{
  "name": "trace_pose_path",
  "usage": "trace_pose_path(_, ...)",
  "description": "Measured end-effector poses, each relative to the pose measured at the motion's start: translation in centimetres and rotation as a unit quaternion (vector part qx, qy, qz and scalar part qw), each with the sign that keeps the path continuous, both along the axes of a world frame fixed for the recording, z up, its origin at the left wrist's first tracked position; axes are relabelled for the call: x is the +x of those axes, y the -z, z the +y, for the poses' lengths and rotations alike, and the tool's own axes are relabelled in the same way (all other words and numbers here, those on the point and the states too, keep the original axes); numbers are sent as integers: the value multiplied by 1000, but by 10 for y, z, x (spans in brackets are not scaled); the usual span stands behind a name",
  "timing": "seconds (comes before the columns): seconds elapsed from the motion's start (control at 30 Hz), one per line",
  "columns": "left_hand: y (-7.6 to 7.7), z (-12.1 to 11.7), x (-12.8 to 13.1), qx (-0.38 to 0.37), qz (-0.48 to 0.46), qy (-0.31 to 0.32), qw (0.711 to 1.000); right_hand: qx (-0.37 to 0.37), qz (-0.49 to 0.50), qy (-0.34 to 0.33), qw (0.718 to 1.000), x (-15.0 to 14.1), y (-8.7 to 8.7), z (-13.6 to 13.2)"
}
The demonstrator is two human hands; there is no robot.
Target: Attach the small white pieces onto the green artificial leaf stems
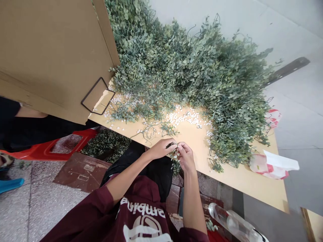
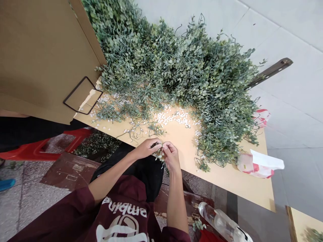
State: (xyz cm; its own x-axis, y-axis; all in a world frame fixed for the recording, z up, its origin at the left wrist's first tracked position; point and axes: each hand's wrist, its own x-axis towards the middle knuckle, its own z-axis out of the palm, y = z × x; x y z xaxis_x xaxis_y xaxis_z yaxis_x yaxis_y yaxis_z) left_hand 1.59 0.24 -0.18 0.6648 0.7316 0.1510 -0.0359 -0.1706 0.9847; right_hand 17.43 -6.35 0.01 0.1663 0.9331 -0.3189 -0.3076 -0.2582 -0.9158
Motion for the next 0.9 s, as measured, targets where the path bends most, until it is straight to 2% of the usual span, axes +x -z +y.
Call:
trace_pose_path(0.3,-7,0,-1,0,-5,3,1000,6,-20,-8,1000,1,2,-1)
trace_pose_path(0.5,-3,-2,3,-23,-3,-34,999,41,-34,45,998,0,8,1)
trace_pose_path(0.73,0,0,2,1,27,-29,999,75,-151,76,983,-7,9,-2)
trace_pose_path(0.8,0,0,1,-3,32,-28,999,94,-210,54,972,-2,2,-3)
trace_pose_path(0.9,-3,0,2,-21,28,-31,999,111,-300,-47,946,14,-13,5)
